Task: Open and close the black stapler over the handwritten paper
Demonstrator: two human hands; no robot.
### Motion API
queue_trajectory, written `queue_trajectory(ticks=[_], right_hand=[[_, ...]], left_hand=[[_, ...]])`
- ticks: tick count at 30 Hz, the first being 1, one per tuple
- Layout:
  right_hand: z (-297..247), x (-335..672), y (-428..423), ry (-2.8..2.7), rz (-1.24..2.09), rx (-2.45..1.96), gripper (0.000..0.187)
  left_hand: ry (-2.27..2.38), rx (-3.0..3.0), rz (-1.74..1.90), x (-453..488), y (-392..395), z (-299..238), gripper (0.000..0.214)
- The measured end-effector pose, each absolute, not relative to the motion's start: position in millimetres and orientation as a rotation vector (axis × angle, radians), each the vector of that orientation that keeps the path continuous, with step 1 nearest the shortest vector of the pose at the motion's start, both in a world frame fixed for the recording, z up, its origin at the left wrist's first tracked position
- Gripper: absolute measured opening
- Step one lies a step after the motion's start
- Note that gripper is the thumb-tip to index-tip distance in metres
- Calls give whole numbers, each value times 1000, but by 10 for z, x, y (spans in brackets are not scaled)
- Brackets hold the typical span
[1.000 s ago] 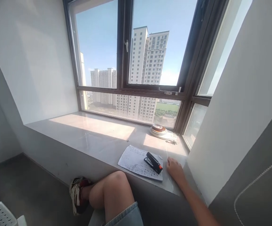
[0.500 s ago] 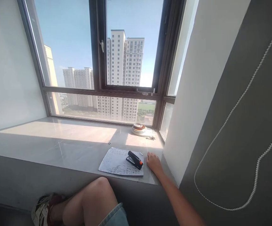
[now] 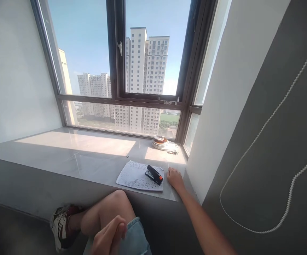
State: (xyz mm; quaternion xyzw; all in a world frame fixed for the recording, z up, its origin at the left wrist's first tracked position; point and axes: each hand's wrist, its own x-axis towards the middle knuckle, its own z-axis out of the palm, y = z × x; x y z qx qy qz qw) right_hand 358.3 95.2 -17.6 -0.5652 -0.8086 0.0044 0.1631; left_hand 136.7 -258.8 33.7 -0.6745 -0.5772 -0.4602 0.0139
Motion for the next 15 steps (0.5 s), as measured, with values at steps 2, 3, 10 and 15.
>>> queue_trajectory(ticks=[2,3,10,15], right_hand=[[-204,3582,977,-2290,6,-1590,15],[-216,3581,988,-2283,10,-1581,16],[-242,3632,1031,-2111,97,-1579,14],[-147,3613,976,-1948,469,-1271,12]], left_hand=[[-1824,-2069,-1532,1298,-1985,466,27],[-1872,-1982,-1585,1236,-1662,526,26],[-2318,-2044,-775,866,-92,214,53],[-2528,-1939,-411,1011,98,-227,61]])
